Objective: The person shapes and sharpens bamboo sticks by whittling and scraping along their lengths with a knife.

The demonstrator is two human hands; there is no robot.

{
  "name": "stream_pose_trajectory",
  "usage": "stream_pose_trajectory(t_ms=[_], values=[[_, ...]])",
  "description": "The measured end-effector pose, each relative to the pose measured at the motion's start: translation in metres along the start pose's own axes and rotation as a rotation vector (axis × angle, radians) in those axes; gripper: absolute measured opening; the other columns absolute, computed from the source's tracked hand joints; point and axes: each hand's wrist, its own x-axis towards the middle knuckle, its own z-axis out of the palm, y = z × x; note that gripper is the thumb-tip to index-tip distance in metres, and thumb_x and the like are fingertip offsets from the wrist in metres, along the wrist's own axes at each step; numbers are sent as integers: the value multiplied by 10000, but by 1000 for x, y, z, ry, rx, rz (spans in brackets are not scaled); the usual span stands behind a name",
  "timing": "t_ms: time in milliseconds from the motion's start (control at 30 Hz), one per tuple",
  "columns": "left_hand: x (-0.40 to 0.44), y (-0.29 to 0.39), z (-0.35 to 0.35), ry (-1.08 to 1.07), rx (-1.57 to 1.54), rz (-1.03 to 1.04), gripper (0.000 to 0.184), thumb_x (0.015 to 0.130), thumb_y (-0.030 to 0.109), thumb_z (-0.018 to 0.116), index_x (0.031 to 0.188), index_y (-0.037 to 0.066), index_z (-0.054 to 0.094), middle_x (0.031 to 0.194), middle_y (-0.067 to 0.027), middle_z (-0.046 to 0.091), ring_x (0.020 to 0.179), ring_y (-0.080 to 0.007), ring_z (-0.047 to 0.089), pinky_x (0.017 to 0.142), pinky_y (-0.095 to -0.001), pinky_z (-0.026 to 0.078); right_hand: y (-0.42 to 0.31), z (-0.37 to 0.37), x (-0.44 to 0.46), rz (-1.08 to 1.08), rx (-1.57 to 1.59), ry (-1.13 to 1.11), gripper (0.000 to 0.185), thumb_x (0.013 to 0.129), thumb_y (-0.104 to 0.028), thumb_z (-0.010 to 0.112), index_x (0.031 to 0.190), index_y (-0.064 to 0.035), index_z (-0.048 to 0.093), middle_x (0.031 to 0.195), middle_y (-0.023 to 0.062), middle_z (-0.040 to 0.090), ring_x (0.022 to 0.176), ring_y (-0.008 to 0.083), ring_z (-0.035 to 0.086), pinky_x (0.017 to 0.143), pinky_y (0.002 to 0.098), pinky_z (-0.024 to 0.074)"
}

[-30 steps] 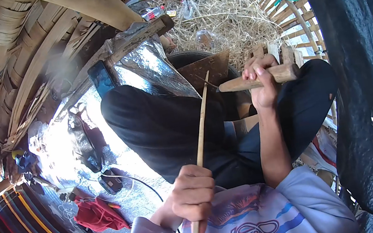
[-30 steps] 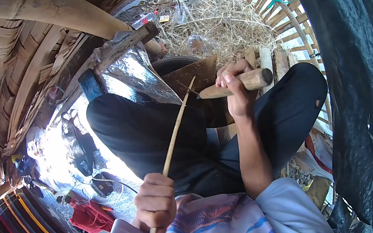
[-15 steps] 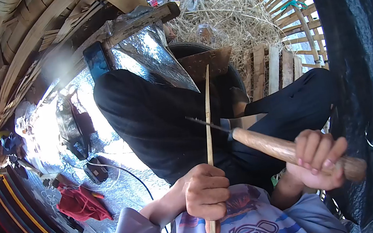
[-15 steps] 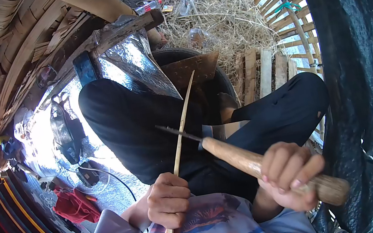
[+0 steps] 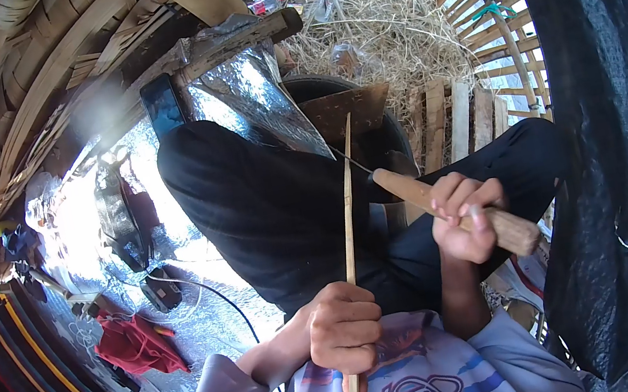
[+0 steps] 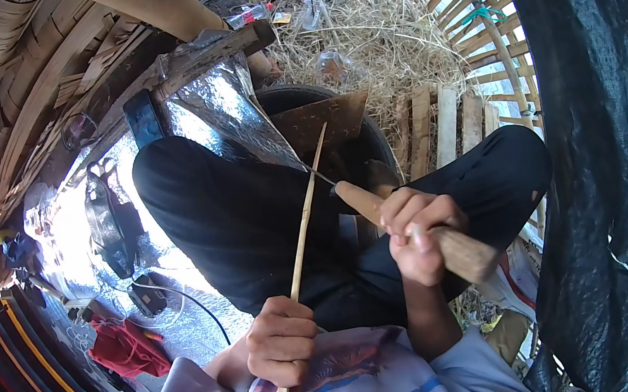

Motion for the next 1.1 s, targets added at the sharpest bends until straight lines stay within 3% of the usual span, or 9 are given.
stream_pose_trajectory(t_ms=[133, 300, 367, 500, 633, 733, 900, 1000, 1100], values=[[0, -1, 6, 162, 88, 31, 607, 878, 569, 451, 521, 97, 315, 445, 24, 247, 320, -97, 265, 332, -220, 170, -43, 4, 9, 8, 216, -63, 178, 788, -176, 532, 719, -58, 417, 494, 39, 426, 432, 145, 421, 424, 290, 380], [1, -4, 20, 352, 146, 77, 611, 890, 561, 440, 512, 102, 298, 414, 41, 204, 302, -79, 227, 322, -216, 141, -30, 13, -2, 8, 42, -76, 211, 787, -250, 540, 716, -92, 420, 477, -8, 388, 410, 103, 342, 430, 256, 338], [-1, -3, 23, 340, 134, 80, 611, 892, 560, 437, 512, 102, 297, 414, 41, 206, 301, -77, 227, 321, -215, 141, -12, 7, 0, 23, 4, -17, 202, 776, -178, 541, 689, -63, 400, 477, 44, 424, 412, 163, 416, 379, 269, 348], [0, -5, 19, 389, 186, 96, 610, 891, 566, 434, 516, 102, 303, 411, 43, 209, 296, -73, 219, 318, -213, 140, -41, 3, 12, -31, 262, -105, 192, 781, -182, 534, 703, -55, 414, 473, 50, 438, 396, 150, 400, 396, 269, 374], [8, -8, 27, 439, 181, 111, 609, 887, 571, 436, 522, 101, 308, 411, 46, 208, 293, -69, 219, 317, -212, 141, -9, 7, 1, 9, 18, -18, 209, 777, -161, 552, 701, -52, 390, 484, 61, 420, 422, 160, 417, 402, 279, 352], [3, -9, 25, 407, 223, 102, 607, 885, 573, 439, 526, 101, 310, 407, 45, 214, 289, -68, 220, 315, -211, 144, 1, -4, 4, 21, 128, 17, 186, 756, -133, 544, 700, -47, 389, 497, 69, 391, 420, 153, 379, 411, 287, 335], [-5, -1, 20, 413, 208, 44, 606, 881, 588, 425, 529, 109, 306, 396, 40, 227, 283, -66, 222, 307, -205, 156, -45, 1, 16, 5, 244, -192, 184, 752, -153, 568, 681, -60, 426, 486, 49, 459, 398, 150, 431, 379, 265, 346], [-4, 0, 18, 384, 209, 13, 604, 885, 589, 410, 532, 110, 302, 400, 42, 218, 284, -65, 213, 305, -205, 152, -4, 1, 3, 81, -4, -134, 204, 753, -158, 582, 674, -57, 424, 493, 56, 452, 413, 146, 423, 394, 256, 341], [-3, 0, 8, 357, 198, 20, 602, 892, 587, 394, 535, 113, 289, 406, 45, 206, 284, -65, 201, 304, -207, 143, 22, -10, 17, 32, 160, -111, 185, 757, -116, 570, 674, -47, 420, 509, 70, 434, 440, 134, 388, 412, 252, 325]])
